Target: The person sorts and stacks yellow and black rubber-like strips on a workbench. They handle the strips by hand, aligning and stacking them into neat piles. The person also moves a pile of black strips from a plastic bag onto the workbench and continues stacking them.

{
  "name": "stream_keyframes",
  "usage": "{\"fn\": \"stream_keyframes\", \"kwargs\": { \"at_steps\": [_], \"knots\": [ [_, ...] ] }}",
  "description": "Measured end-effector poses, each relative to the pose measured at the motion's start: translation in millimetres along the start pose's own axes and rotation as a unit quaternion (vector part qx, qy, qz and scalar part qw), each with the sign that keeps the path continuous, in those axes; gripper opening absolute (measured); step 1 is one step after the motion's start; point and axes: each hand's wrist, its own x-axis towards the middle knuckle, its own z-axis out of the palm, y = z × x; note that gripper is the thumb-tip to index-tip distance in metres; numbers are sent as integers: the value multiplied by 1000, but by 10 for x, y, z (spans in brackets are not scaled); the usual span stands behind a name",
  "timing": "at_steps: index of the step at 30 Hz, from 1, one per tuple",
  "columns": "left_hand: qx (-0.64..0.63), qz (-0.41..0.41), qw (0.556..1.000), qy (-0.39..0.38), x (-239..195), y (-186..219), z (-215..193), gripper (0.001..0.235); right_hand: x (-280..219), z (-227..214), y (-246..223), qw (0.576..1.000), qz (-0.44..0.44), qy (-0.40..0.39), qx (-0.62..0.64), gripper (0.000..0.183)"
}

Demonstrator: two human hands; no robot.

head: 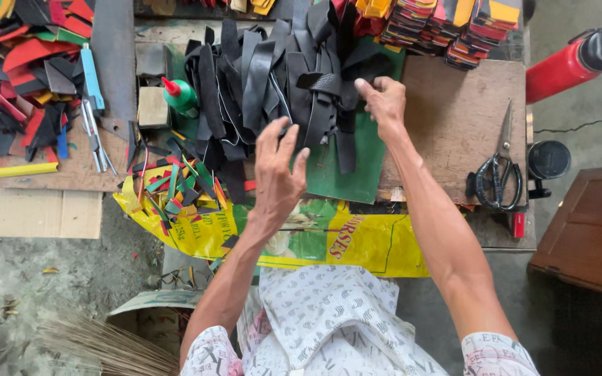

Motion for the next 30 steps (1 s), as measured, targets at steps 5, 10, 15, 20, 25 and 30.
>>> {"fn": "stream_keyframes", "kwargs": {
  "at_steps": [5, 10, 15, 20, 25, 30],
  "knots": [
    [-50, 0, 998, -24, 27, 101, 184, 40, 104, -102, 91, 991, -37, 49, 120, 14],
    [-54, -8, 998, 7, -10, 79, 105, 35, -310, -758, -10, 936, -124, -4, 329, 15],
    [-207, -87, 974, -17, -28, 308, 161, 36, -1071, -1053, -434, 946, -75, -124, 291, 32],
    [-606, -222, 748, -156, 20, 262, 620, 48, -1655, -770, -427, 936, -30, -232, 263, 33],
    [-587, -308, 746, -63, -33, 35, 798, 39, -1920, -669, -97, 941, 56, -239, 234, 28],
    [-612, -303, 730, -18, 29, -9, 665, 41, -1878, -921, 65, 942, 87, -224, 233, 19]
  ]
}}
